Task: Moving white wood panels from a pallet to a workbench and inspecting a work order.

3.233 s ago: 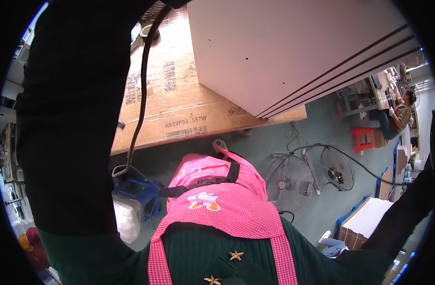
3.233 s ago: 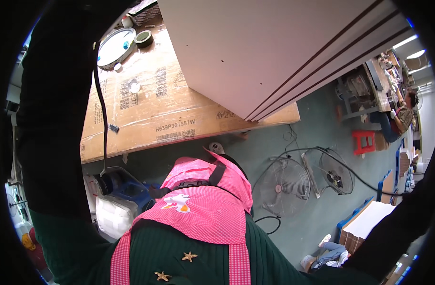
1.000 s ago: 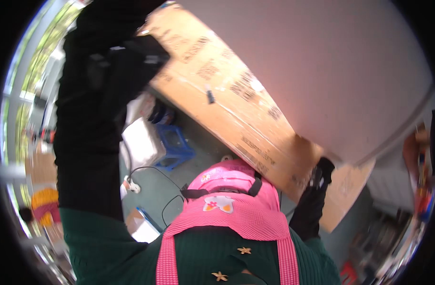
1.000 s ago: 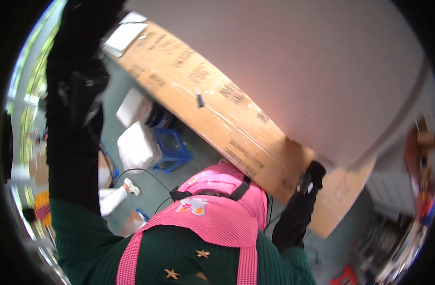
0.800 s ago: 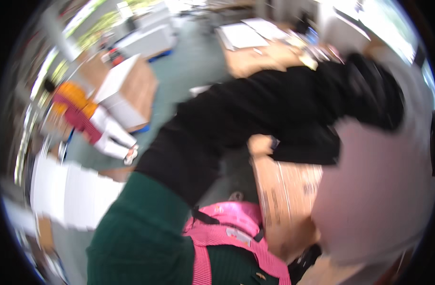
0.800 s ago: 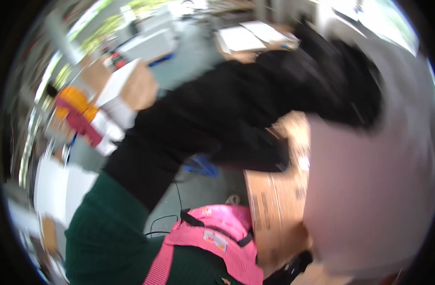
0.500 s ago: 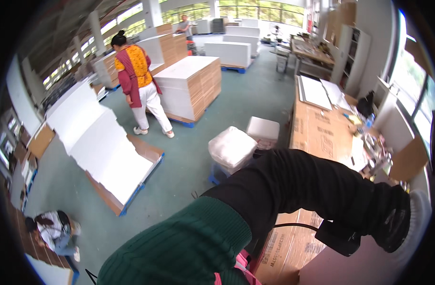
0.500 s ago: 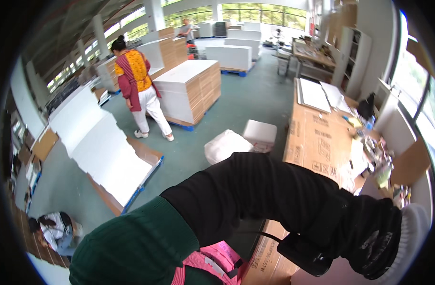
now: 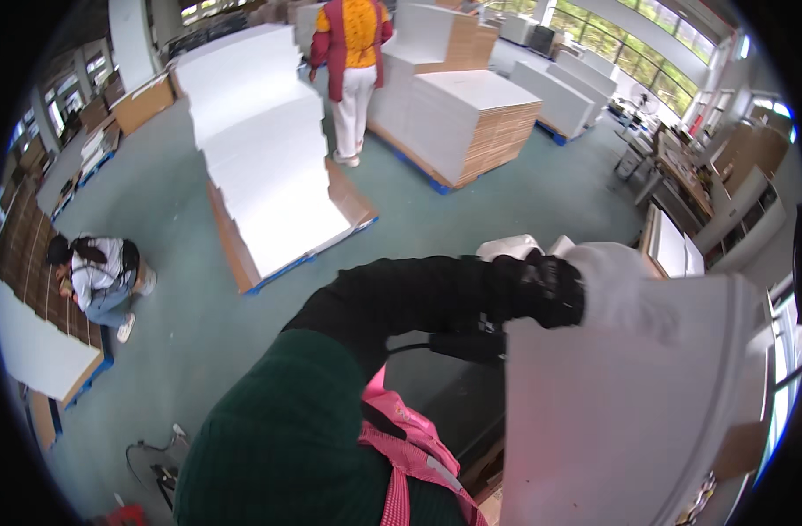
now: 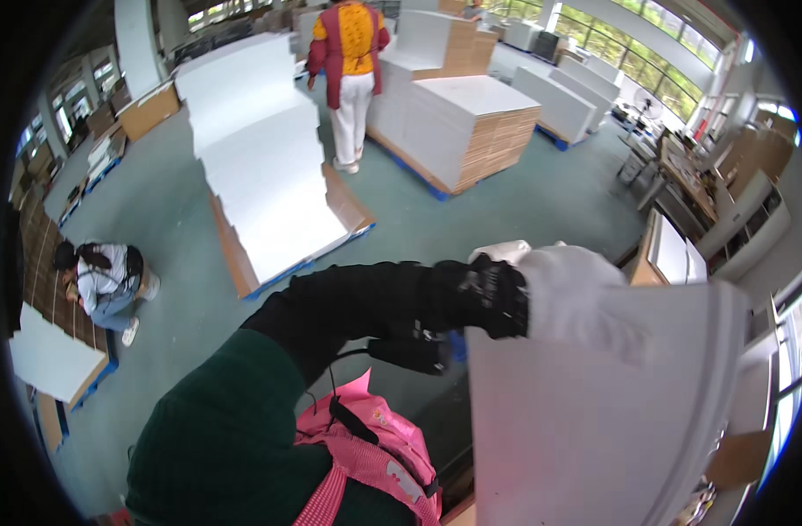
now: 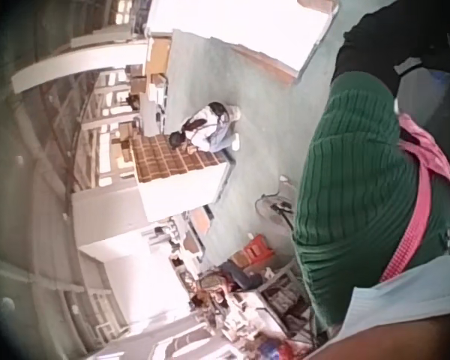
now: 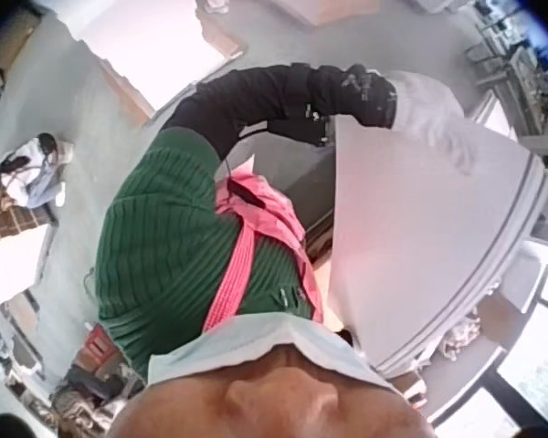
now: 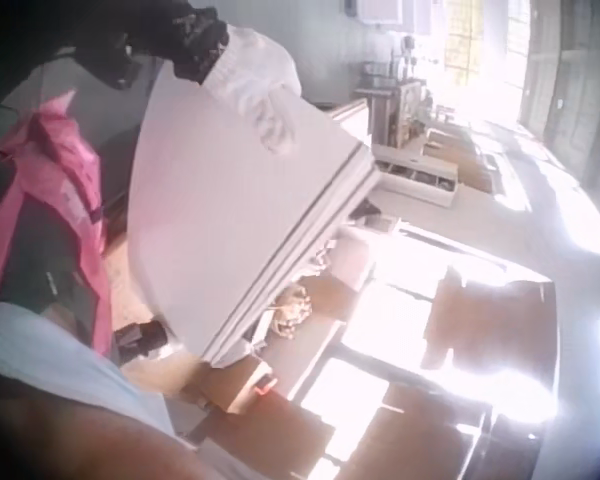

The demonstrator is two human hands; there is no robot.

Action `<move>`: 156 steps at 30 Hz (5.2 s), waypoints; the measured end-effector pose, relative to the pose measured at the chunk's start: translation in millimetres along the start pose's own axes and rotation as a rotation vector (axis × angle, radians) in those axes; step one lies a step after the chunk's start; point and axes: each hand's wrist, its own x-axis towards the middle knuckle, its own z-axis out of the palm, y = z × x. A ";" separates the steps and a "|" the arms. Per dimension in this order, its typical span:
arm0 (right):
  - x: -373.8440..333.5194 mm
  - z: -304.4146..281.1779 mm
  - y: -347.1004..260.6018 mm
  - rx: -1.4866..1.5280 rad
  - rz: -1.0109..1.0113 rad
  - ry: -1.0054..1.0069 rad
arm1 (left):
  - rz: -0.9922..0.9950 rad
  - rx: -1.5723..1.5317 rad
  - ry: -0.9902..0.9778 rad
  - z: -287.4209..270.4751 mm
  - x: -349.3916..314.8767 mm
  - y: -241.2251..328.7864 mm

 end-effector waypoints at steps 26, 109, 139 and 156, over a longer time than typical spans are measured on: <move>-196.8 479.9 -115.5 0.486 0.712 -1.232 | -1.023 -0.504 0.987 -150.8 -480.4 -456.7; -647.9 1495.9 -631.8 0.011 0.303 -2.031 | -0.715 -1.359 2.093 -647.9 -574.5 -823.3; -698.1 1180.2 -925.9 2.334 -0.146 -2.358 | -0.396 -1.486 1.631 -680.9 -539.0 -950.4; -604.7 1418.0 -852.7 1.173 0.600 -1.371 | -0.286 -1.773 1.970 -750.2 -522.9 -946.1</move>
